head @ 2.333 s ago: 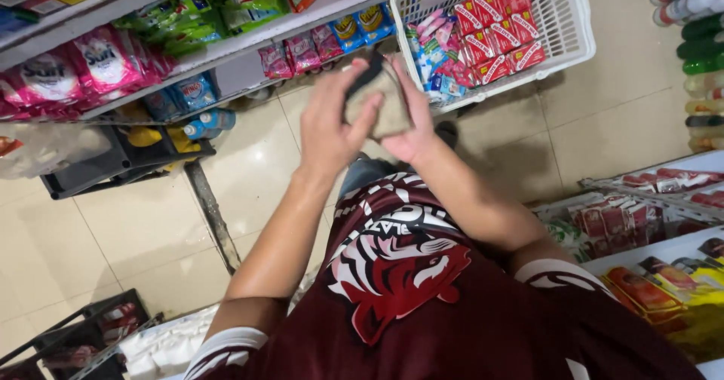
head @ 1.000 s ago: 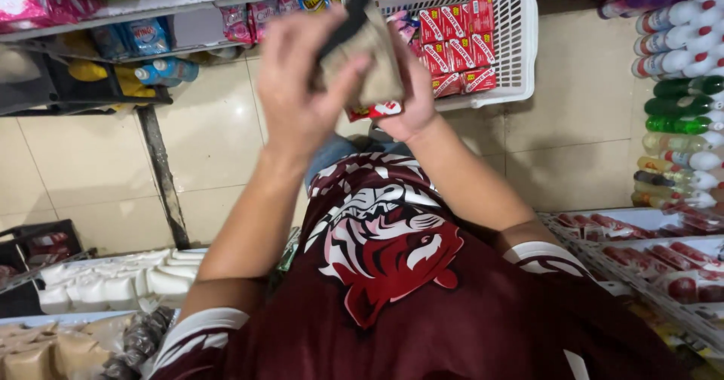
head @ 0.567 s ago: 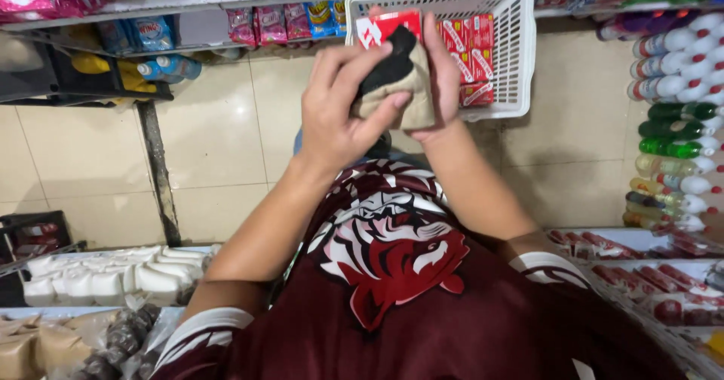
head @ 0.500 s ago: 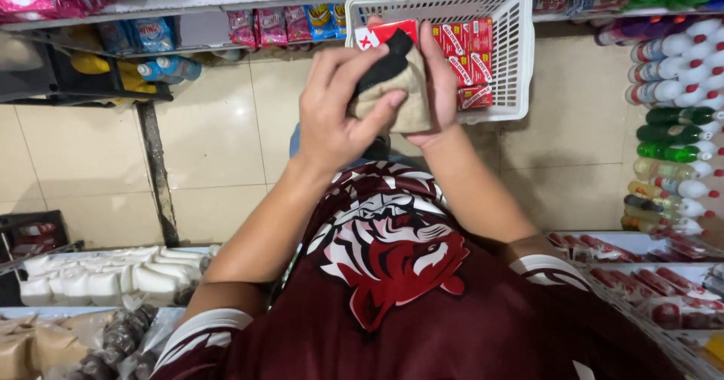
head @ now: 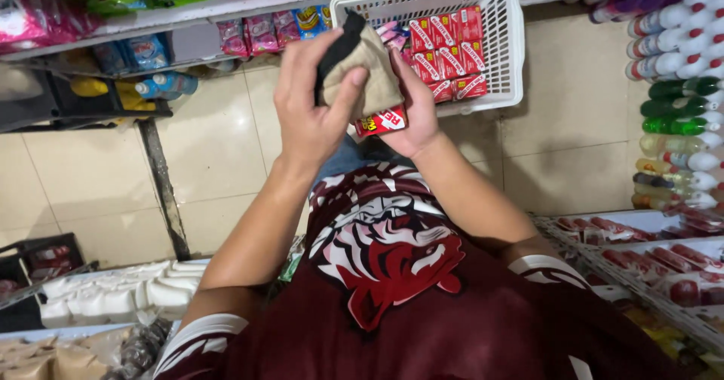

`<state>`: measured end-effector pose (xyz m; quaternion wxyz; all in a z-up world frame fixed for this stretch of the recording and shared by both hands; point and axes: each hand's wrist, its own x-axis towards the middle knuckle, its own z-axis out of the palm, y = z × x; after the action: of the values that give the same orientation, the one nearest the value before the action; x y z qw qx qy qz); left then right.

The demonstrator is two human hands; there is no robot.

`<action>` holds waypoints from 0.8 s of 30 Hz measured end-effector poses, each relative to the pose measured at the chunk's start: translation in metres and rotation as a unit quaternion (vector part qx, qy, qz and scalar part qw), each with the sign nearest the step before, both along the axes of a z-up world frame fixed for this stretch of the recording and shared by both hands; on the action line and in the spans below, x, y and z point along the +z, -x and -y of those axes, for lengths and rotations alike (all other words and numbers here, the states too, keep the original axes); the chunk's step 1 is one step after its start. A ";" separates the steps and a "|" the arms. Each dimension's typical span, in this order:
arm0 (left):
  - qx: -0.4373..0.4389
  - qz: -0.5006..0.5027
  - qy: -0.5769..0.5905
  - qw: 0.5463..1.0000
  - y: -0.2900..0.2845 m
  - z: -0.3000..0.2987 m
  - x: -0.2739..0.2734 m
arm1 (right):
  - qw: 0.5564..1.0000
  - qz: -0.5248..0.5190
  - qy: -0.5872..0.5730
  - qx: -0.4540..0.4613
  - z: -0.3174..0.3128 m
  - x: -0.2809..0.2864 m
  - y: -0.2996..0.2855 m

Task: Wiping down boxes of floor wax with a cloth and organizing them in a basket and on shelves.

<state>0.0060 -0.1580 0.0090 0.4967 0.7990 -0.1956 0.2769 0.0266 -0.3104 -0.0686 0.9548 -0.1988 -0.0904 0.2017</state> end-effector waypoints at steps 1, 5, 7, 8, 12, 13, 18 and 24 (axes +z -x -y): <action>-0.001 -0.001 0.001 1.000 0.001 0.003 -0.001 | 1.000 -0.001 0.001 -0.001 0.002 -0.001 0.000; -0.010 -0.027 0.010 1.000 0.011 0.014 -0.008 | 0.998 -0.043 0.029 -0.033 0.011 -0.009 0.005; -0.007 -0.037 0.017 0.999 0.012 0.019 -0.011 | 0.996 -0.064 0.040 -0.043 0.016 -0.014 0.004; -0.009 -0.032 0.010 0.999 0.011 0.020 -0.013 | 0.996 -0.068 0.041 -0.045 0.018 -0.018 0.003; -0.018 -0.031 -0.015 0.999 0.012 0.018 -0.026 | 0.994 -0.100 0.016 -0.038 0.020 -0.030 0.005; -0.014 -0.025 -0.013 1.000 0.009 0.021 -0.029 | 0.995 -0.093 0.019 -0.034 0.022 -0.031 0.001; -0.015 -0.027 -0.056 0.998 0.009 0.021 -0.010 | 0.995 -0.097 0.009 -0.028 0.026 -0.029 0.005; 0.011 -0.034 -0.003 0.999 0.005 0.024 -0.010 | 0.998 -0.054 0.021 -0.031 0.029 -0.023 0.003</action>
<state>0.0014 -0.1818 -0.0015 0.4976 0.8117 -0.1701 0.2544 0.0231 -0.3390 -0.0914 0.9596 -0.2108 -0.0284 0.1844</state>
